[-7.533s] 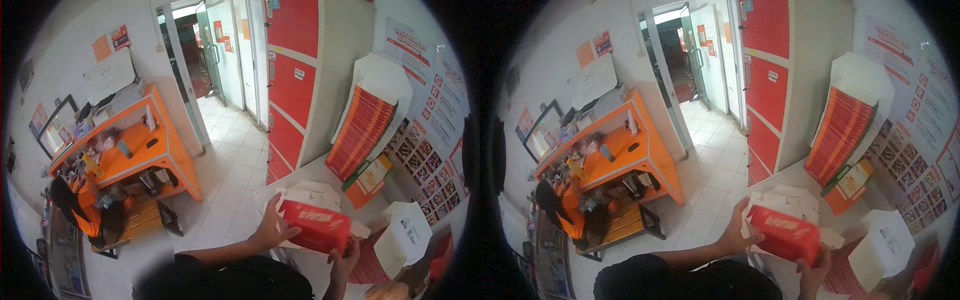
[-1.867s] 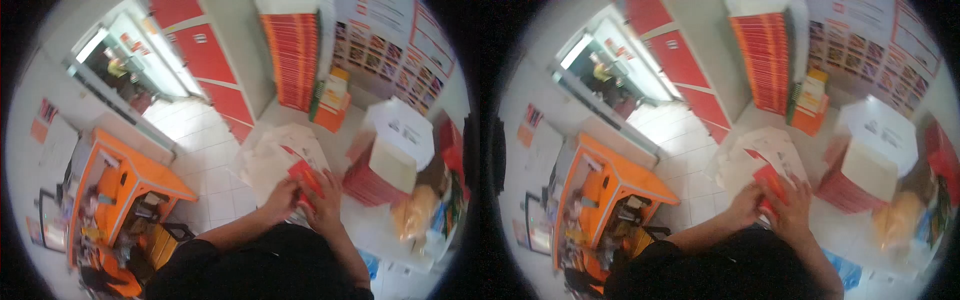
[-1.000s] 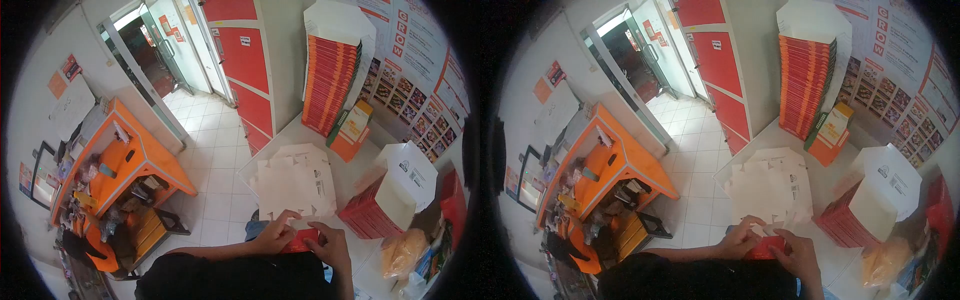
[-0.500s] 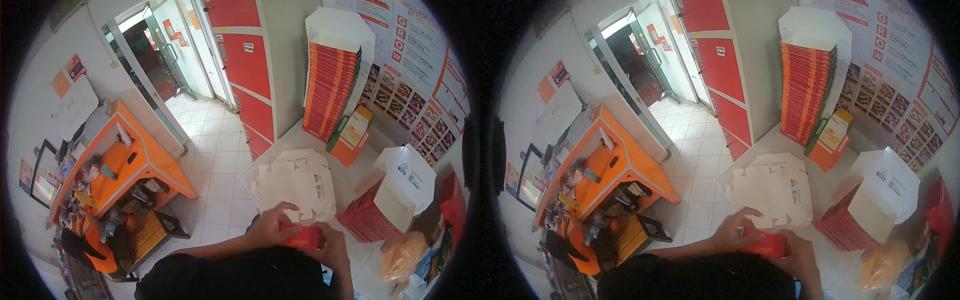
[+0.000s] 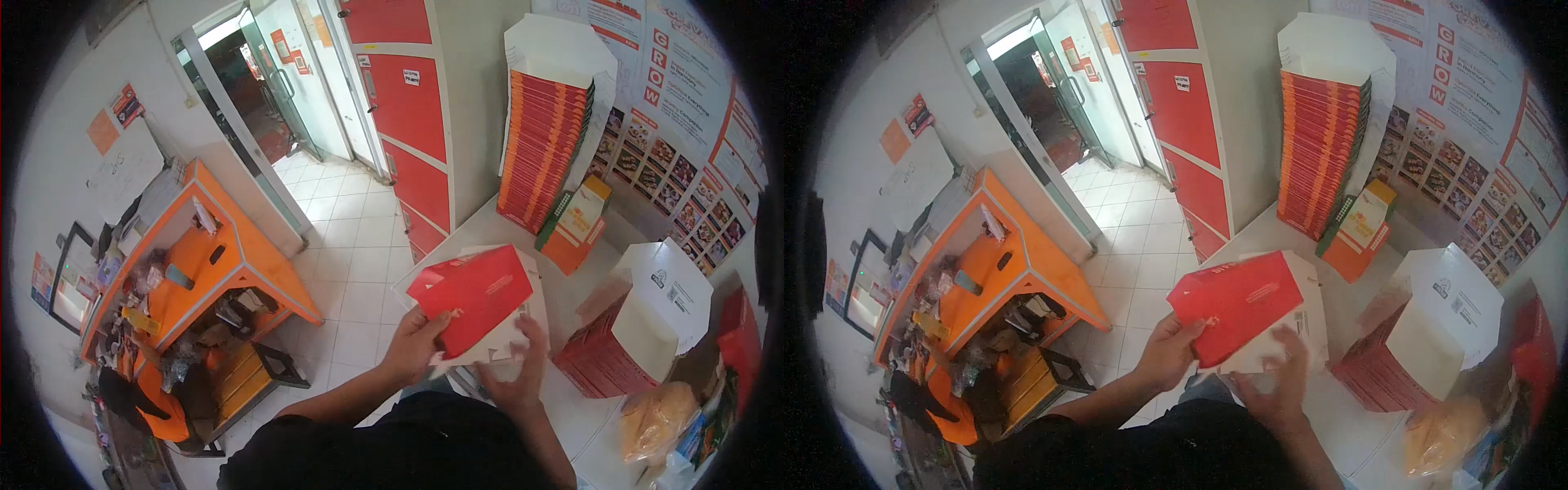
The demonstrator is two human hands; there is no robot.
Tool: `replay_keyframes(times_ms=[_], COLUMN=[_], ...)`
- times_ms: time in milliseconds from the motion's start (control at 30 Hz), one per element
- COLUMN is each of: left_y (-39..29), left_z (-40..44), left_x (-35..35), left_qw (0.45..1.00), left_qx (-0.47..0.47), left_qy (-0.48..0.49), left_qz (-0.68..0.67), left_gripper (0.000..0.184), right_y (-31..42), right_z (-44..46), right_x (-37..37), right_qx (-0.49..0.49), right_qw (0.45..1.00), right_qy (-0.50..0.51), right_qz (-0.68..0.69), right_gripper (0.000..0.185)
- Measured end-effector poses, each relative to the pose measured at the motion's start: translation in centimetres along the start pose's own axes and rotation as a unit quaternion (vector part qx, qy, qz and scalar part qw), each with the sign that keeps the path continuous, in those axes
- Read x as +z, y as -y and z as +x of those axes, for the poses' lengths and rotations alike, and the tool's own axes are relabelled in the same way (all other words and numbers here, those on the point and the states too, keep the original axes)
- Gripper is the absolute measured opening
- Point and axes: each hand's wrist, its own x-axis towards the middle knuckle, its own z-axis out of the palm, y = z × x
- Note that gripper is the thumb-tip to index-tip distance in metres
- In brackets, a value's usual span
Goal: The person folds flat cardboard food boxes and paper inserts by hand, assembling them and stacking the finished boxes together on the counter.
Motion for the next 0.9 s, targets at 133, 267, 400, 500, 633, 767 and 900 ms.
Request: replay_keyframes(times_ms=[133,267,400,500,633,767,900], left_y=[-1.1,-0.3,2.2,2.3,2.7,4.6,2.7], left_z=[-1.4,-0.6,-0.3,-0.6,0.9,-0.3,0.4], left_x=[2.4,3.4,4.1,4.4,3.4,3.9,3.9], left_qw=[0.985,0.982,0.993,0.996,0.999,0.991,0.944], left_qx=[-0.074,-0.067,0.001,0.075,0.048,0.016,0.013], left_qy=[0.057,0.063,0.038,0.050,0.026,0.036,0.206], left_qz=[-0.148,-0.164,-0.115,-0.001,0.000,0.130,0.256], left_gripper=[0.030,0.027,0.026,0.024,0.024,0.020,0.011], right_y=[-1.4,-0.2,1.1,1.6,2.0,0.2,0.4], right_z=[0.0,0.7,1.6,2.8,3.0,1.5,1.2], right_x=[0.7,1.1,0.9,-0.2,-1.5,-0.9,-1.6], right_qx=[-0.184,-0.110,-0.002,-0.058,-0.066,-0.012,0.055], right_qw=[0.977,0.967,0.949,0.994,0.991,0.996,0.987], right_qy=[0.105,-0.039,-0.124,-0.029,0.117,0.089,0.098], right_qz=[-0.014,0.226,0.291,0.090,0.013,-0.027,-0.112], right_gripper=[0.033,0.027,0.022,0.018,0.015,0.022,0.038])
